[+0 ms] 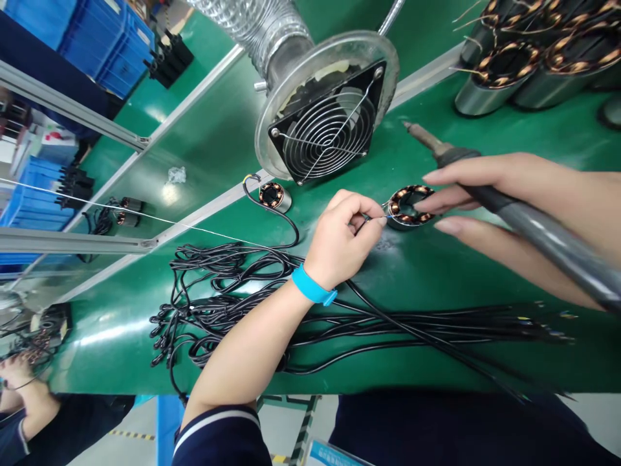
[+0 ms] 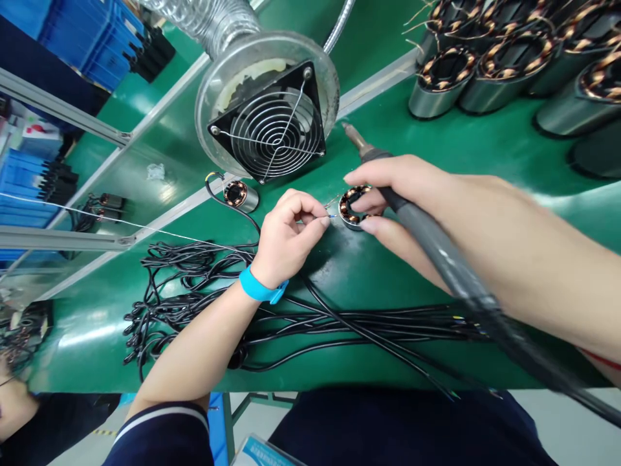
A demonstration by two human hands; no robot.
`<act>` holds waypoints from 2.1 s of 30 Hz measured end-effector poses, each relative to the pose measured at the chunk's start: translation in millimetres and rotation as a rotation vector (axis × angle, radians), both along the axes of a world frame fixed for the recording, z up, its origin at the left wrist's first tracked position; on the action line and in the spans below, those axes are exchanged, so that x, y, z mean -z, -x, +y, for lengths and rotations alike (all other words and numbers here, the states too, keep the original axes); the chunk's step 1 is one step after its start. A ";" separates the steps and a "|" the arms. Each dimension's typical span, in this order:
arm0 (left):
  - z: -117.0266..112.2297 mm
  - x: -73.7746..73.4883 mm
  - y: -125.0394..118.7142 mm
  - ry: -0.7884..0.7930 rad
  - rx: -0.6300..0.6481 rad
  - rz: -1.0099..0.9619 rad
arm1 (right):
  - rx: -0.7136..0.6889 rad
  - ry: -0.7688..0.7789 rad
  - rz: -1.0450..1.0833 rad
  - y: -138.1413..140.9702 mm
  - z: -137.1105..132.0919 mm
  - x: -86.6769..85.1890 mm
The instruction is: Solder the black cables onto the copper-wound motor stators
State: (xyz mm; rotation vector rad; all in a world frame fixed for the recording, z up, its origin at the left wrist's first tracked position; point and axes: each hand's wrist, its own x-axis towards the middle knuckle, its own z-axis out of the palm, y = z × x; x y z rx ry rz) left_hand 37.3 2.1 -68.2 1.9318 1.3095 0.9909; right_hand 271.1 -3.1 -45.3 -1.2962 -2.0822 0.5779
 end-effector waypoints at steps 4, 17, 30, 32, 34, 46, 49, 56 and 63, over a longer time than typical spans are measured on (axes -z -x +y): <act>-0.7 -1.9 -0.3 0.033 0.015 -0.026 | -0.109 -0.167 0.053 15.3 7.4 15.2; 1.0 -32.4 8.7 0.896 0.018 -0.360 | -0.166 -0.288 0.020 24.8 18.0 35.7; 7.9 -38.4 -5.5 1.027 -0.230 -0.458 | -0.234 -0.288 0.090 21.4 15.2 30.5; 8.0 -38.6 -7.9 1.052 -0.239 -0.461 | -0.230 -0.302 0.103 22.4 14.8 30.9; 8.0 -38.9 -9.3 1.078 -0.231 -0.478 | -0.230 -0.318 0.111 24.2 15.4 30.8; 1.7 -29.5 4.8 1.124 0.092 -0.442 | -0.214 -0.354 0.190 33.7 17.2 33.3; -0.8 -30.8 -6.6 1.013 0.128 -0.294 | -0.149 -0.291 0.241 35.7 13.2 37.5; 6.0 -57.2 12.0 0.464 -0.047 0.202 | -0.019 -0.373 0.137 17.3 19.3 27.4; 21.7 -77.7 68.0 0.429 -0.490 0.666 | 0.019 -0.340 0.120 2.8 20.0 23.9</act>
